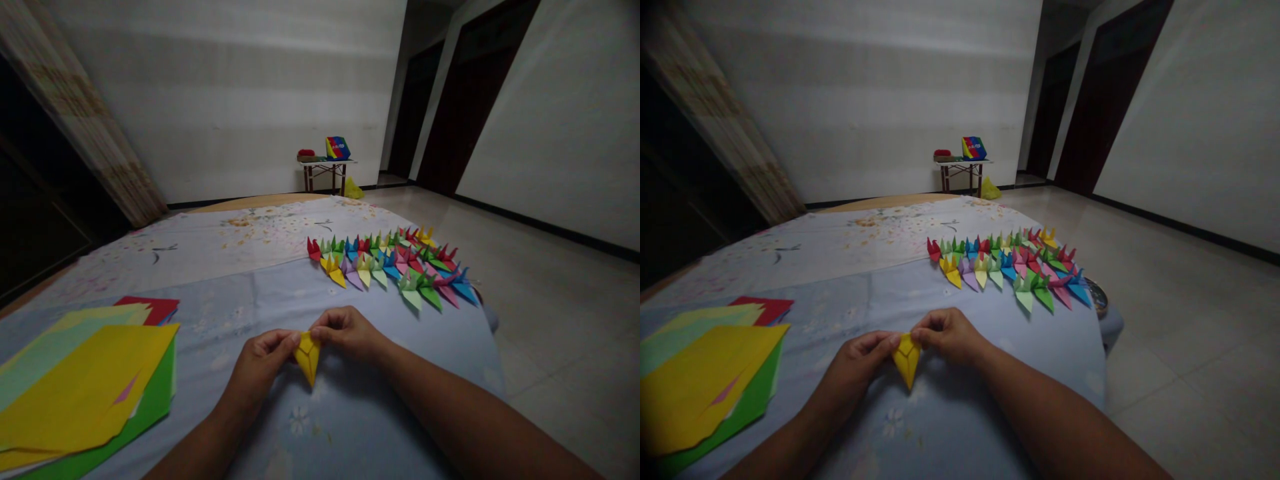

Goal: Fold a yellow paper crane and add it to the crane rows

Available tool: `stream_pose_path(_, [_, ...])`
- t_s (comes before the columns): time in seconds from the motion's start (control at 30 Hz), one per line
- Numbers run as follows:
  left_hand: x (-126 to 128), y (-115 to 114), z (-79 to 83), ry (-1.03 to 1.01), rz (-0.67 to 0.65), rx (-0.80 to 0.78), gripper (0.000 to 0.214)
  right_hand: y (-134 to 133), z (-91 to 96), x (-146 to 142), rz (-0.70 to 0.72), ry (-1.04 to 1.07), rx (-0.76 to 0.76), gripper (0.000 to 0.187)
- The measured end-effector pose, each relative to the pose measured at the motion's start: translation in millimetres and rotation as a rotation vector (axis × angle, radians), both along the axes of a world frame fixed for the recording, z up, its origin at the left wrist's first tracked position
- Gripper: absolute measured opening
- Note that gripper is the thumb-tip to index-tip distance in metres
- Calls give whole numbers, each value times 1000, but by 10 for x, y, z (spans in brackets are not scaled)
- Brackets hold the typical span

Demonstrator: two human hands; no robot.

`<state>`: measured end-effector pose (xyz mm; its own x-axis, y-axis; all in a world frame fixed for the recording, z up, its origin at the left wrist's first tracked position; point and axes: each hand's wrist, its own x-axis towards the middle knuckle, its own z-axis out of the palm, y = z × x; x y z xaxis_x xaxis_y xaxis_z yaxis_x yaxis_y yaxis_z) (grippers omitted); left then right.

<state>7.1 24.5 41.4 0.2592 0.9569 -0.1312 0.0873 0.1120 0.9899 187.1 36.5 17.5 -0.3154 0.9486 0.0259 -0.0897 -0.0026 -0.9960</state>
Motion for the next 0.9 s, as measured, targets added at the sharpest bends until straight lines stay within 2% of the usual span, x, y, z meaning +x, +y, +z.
stream_pose_path(0.13, [-11, 2, 22, -4, -38, -11, 27, 16, -5, 41, 21, -13, -57, 39])
stream_pose_path(0.27, [0, 3, 40, -23, -84, -28, 31, 10, 7, 61, 17, -40, -48, 41])
stream_pose_path(0.47, [11, -5, 57, -12, -26, 0, 29, 20, -2, 66, 22, -42, -37, 42])
stream_pose_path(0.7, [-17, 33, -22, -62, -60, -35, 31, 19, 8, 39, -25, -86, 4, 41])
stream_pose_path(0.9, [5, 21, -59, 58, 14, 22, 25, -36, 21, -66, 32, -94, 26, 38])
